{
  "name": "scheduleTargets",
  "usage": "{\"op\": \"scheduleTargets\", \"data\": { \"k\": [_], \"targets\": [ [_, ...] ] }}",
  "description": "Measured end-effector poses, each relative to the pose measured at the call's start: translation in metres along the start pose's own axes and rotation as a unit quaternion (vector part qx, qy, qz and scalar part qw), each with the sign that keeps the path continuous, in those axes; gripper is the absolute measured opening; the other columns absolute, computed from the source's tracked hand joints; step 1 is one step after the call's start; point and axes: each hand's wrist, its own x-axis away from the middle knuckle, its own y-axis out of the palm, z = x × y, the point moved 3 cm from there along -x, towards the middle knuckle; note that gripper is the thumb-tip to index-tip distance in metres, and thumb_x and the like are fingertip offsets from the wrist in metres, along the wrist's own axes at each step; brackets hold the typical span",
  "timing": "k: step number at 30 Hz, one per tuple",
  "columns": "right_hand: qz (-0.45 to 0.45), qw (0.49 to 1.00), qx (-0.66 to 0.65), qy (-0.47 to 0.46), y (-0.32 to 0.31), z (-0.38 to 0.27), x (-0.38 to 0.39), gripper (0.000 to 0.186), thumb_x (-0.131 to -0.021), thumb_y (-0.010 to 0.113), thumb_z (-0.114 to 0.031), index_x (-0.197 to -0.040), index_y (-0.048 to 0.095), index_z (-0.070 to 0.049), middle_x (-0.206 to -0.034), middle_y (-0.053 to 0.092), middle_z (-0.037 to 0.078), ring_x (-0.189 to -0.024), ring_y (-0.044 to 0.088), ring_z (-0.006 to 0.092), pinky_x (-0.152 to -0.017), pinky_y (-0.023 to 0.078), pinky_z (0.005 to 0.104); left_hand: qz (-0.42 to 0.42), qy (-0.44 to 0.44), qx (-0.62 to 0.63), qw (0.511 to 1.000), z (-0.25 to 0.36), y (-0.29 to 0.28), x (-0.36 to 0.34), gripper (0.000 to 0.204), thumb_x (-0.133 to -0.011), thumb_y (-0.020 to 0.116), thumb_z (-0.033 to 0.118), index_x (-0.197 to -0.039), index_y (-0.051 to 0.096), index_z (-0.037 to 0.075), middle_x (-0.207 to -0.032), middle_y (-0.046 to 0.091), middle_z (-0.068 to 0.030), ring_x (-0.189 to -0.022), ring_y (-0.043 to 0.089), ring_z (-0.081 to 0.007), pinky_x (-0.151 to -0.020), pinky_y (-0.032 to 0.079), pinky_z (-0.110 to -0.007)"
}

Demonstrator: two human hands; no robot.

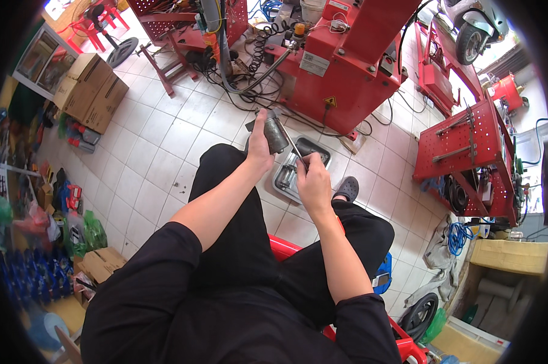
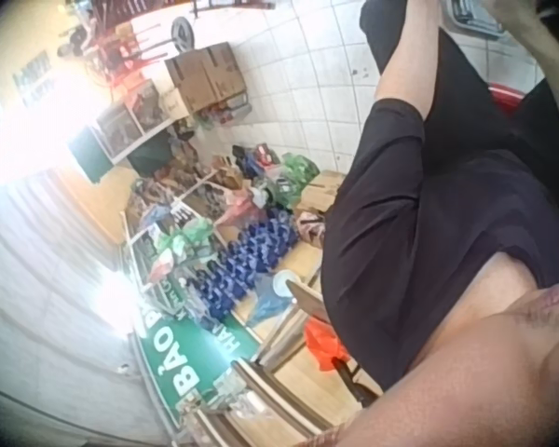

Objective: The person holds a cylindrical metal mechanical part and uses a screwdriver to pry and scrape at internal components. The person rotates the part to access different angles and continues the prying action with the tool.

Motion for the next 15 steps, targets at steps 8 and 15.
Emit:
{"op": "scheduleTargets", "data": {
  "k": [8,15],
  "targets": [
    [-0.016,1.000,0.017,-0.006,0.000,-0.010,-0.002,0.016,-0.089,0.052,-0.015,-0.089,0.047,-0.001,-0.075,0.060,0.021,-0.071,0.059,0.0398,-0.061,0.046,0.0464,-0.001,0.002,-0.002,1.000,-0.001,-0.003,-0.003,0.048,-0.075,0.056,0.065,-0.088,0.057,0.019,-0.075,0.060,0.0015,-0.069,0.057,-0.0109,-0.064,0.037,-0.027],
    [0.008,0.998,0.055,-0.041,0.001,-0.013,-0.002,0.014,-0.089,0.050,-0.016,-0.088,0.045,-0.003,-0.076,0.061,0.021,-0.071,0.059,0.0408,-0.061,0.045,0.0485,-0.006,0.015,0.018,1.000,-0.001,-0.003,-0.005,0.048,-0.077,0.057,0.060,-0.090,0.055,0.014,-0.075,0.059,-0.0029,-0.068,0.058,-0.0144,-0.062,0.046,-0.029]
  ]
}}
